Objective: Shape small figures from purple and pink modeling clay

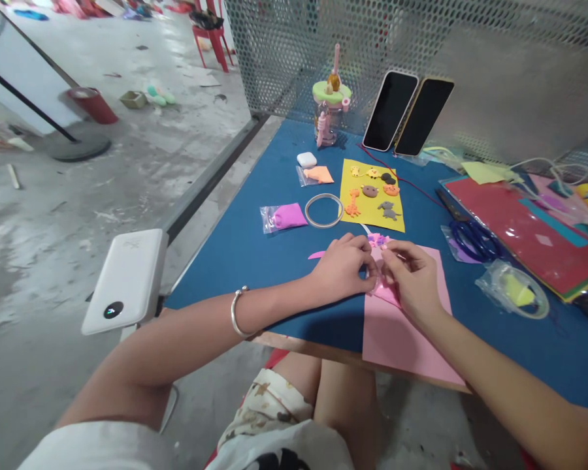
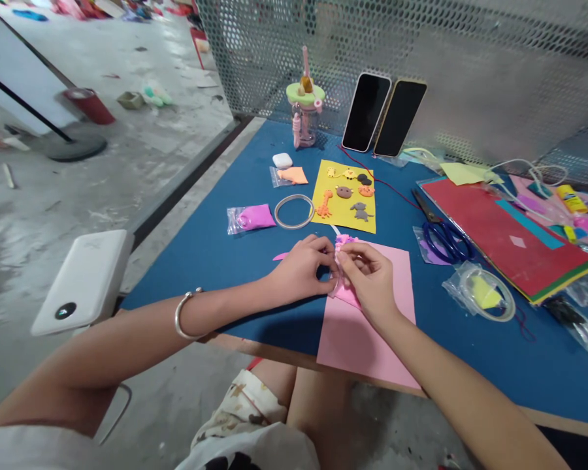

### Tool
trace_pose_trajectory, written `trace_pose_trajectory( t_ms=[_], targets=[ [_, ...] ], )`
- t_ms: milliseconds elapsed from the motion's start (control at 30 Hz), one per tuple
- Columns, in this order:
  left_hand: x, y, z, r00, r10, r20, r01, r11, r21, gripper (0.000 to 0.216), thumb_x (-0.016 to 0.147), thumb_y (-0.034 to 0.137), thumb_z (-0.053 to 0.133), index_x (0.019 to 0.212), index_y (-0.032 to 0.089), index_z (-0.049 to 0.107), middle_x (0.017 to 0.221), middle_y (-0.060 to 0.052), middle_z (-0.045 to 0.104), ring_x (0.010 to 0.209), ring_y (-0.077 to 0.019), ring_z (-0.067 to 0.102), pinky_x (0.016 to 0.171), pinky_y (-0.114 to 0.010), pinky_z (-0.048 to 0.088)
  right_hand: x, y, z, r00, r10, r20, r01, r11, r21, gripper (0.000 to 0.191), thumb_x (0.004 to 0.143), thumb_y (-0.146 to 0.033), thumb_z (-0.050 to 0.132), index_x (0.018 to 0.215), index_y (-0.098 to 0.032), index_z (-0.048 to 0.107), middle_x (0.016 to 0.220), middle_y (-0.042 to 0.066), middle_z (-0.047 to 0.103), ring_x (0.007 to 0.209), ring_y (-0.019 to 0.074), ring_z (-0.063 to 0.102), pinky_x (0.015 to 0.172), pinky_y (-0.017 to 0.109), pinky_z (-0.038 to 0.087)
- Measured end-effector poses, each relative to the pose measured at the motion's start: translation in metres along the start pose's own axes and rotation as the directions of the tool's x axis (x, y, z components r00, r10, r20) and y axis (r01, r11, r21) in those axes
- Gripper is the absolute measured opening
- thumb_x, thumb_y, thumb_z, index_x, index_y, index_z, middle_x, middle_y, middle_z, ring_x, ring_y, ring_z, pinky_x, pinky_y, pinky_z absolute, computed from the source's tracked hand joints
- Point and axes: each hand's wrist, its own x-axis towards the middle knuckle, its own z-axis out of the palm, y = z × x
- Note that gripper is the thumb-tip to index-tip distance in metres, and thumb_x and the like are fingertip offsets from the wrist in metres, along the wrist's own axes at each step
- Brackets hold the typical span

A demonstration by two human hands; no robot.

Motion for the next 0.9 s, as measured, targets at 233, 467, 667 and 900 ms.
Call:
trace_pose_trajectory(
  t_ms=[233,467,667,900],
  targets=[
    [0.002,-0.006,0.002,0.998,0.063,0.013,-0.061,0.992,-0.112,0.010,0.074,0.024,0.063,0.076,0.019,0.072,0.092,-0.003,0.058,0.091,-0.0181,0.048,0.087,-0.033,0.041,0.000,0.001,-0.001,1.000,0.002,-0.004,-0.002,1.000,-0.003,0.008,0.076,-0.025,0.073,0.081,-0.021,0.068,0.053,-0.006,0.054,0.039,0.0052,0.046,0.040,0.020,0.038],
    [0.008,-0.009,-0.017,0.991,-0.036,-0.128,0.008,0.976,-0.218,0.013,0.081,0.030,0.064,0.082,0.020,0.073,0.092,-0.004,0.058,0.092,-0.0164,0.053,0.093,-0.037,0.041,0.002,-0.002,-0.005,0.999,-0.023,-0.044,0.020,0.998,-0.064,0.012,0.073,-0.029,0.075,0.080,-0.021,0.069,0.059,-0.004,0.057,0.039,0.0054,0.044,0.037,0.021,0.037],
    [0.013,-0.008,-0.030,0.957,-0.172,-0.232,0.053,0.893,-0.446,0.014,0.080,0.031,0.067,0.086,0.020,0.074,0.090,-0.004,0.062,0.089,-0.0140,0.056,0.079,-0.029,0.046,0.006,-0.010,-0.012,0.968,-0.249,-0.022,0.235,0.938,-0.253,0.006,0.074,-0.026,0.074,0.078,-0.021,0.072,0.067,-0.002,0.059,0.046,0.0065,0.048,0.040,0.021,0.039],
    [0.010,-0.004,-0.030,0.960,-0.125,-0.252,-0.011,0.878,-0.479,0.014,0.080,0.031,0.069,0.088,0.020,0.073,0.088,-0.003,0.063,0.088,-0.0131,0.055,0.078,-0.028,0.046,0.004,-0.010,-0.014,0.955,-0.294,0.037,0.290,0.902,-0.318,0.005,0.076,-0.025,0.073,0.080,-0.022,0.073,0.071,-0.001,0.060,0.050,0.0081,0.051,0.043,0.023,0.040]
  ],
)
